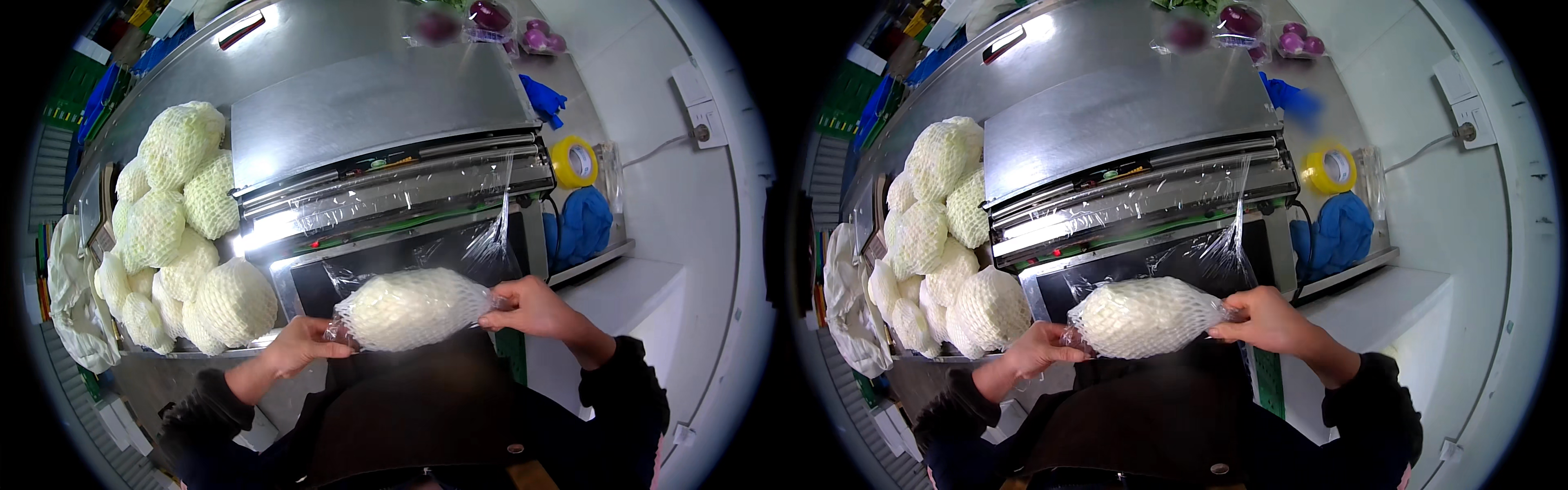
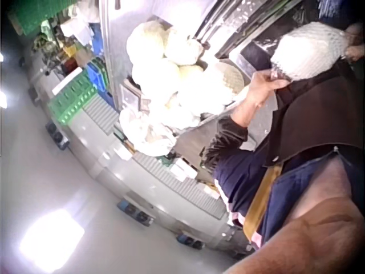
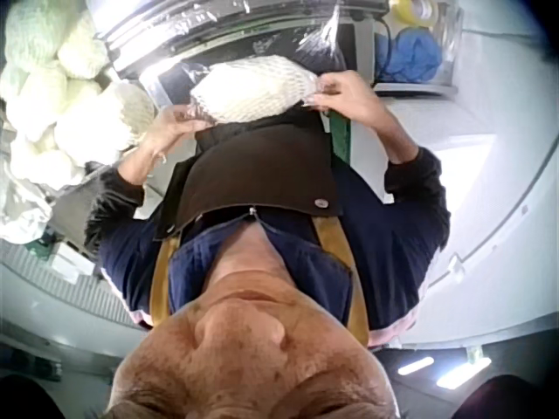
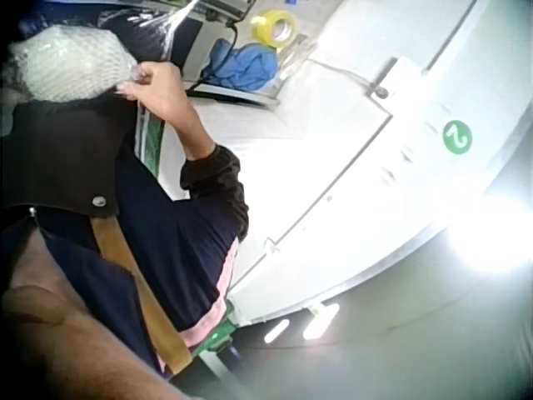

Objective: The person wraps cabbages in plastic film using a heat-sealer and places them into a white bin, then applies product labels to the finished packages.

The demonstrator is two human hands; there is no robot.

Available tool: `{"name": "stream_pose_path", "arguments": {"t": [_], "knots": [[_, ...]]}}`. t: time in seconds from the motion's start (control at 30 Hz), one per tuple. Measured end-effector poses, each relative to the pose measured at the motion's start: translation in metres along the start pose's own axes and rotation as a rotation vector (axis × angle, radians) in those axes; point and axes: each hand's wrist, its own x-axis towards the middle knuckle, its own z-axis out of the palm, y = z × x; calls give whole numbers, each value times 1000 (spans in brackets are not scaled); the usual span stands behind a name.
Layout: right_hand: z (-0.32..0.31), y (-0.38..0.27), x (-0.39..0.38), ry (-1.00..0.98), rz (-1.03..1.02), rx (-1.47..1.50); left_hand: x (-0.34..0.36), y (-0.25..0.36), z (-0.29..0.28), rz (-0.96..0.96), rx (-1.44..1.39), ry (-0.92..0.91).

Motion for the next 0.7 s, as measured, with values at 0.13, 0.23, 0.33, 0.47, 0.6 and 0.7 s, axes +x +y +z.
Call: {"name": "stream_pose_path", "arguments": {"t": [0.13, 0.23, 0.33, 0.47, 0.6, 0.7], "knots": [[1, -5, -11, 108, -107, -321, -2, -26, 12, 446, 217, 274], [-7, 15, -8, 283, -440, -619, 4, -36, 20, 643, 270, 441], [-11, 27, -1, 235, -331, -23, 14, -40, 28, 594, 17, 575], [36, 45, 27, 454, -472, 768, 19, -28, 28, 600, 0, 691], [54, 47, 13, 657, -302, 983, -12, -44, 32, 438, -207, 661], [67, 102, 11, 791, -91, 666, -13, -96, 22, 168, -376, 610]]}}
